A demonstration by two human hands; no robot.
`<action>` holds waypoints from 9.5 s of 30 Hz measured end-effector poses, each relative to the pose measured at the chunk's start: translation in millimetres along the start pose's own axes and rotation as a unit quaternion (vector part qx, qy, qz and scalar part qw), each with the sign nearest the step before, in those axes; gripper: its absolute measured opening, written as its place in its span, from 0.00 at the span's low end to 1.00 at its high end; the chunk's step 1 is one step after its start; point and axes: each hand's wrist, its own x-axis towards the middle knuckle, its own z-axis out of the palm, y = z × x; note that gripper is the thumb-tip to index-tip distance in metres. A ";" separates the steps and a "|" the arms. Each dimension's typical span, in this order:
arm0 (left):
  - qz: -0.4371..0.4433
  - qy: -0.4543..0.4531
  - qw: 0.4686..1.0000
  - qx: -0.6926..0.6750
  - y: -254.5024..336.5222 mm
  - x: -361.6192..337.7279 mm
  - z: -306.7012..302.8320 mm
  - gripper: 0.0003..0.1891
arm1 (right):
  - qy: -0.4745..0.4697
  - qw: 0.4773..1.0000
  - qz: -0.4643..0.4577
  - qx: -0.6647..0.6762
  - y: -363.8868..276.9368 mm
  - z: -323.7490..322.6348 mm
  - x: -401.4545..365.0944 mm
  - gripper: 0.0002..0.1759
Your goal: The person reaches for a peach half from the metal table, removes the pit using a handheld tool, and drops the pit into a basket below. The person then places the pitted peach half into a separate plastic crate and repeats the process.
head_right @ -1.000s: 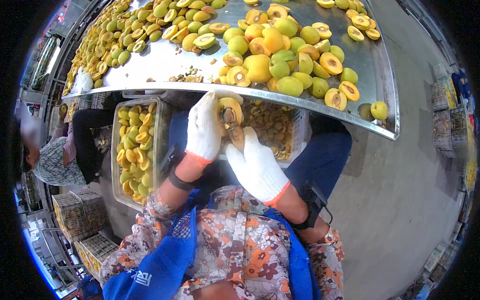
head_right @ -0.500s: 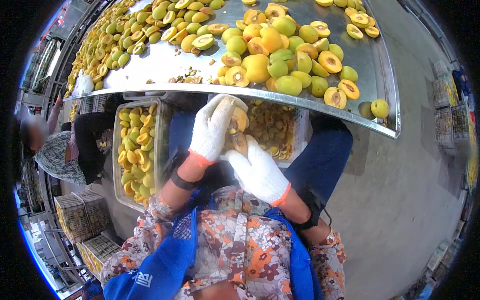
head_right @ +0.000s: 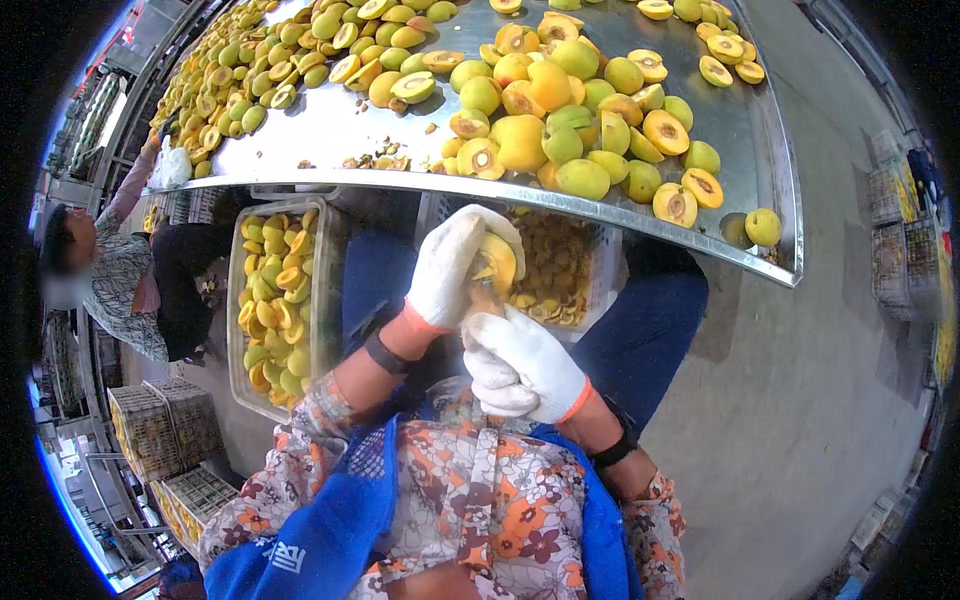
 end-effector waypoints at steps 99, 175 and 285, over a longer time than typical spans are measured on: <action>-0.147 -0.073 0.986 -0.032 16.8 5.7 -9.8 0.26 | 0.200 0.920 -0.087 -0.325 7.3 5.7 -4.9 0.12; -0.169 0.225 0.765 0.580 -23.4 259.2 -237.9 0.37 | 0.302 0.899 0.040 -0.314 -11.0 -48.2 51.7 0.10; 0.004 0.042 0.999 0.020 -30.3 -34.9 -19.7 0.14 | 0.139 0.983 0.063 -0.105 6.0 11.3 -2.8 0.06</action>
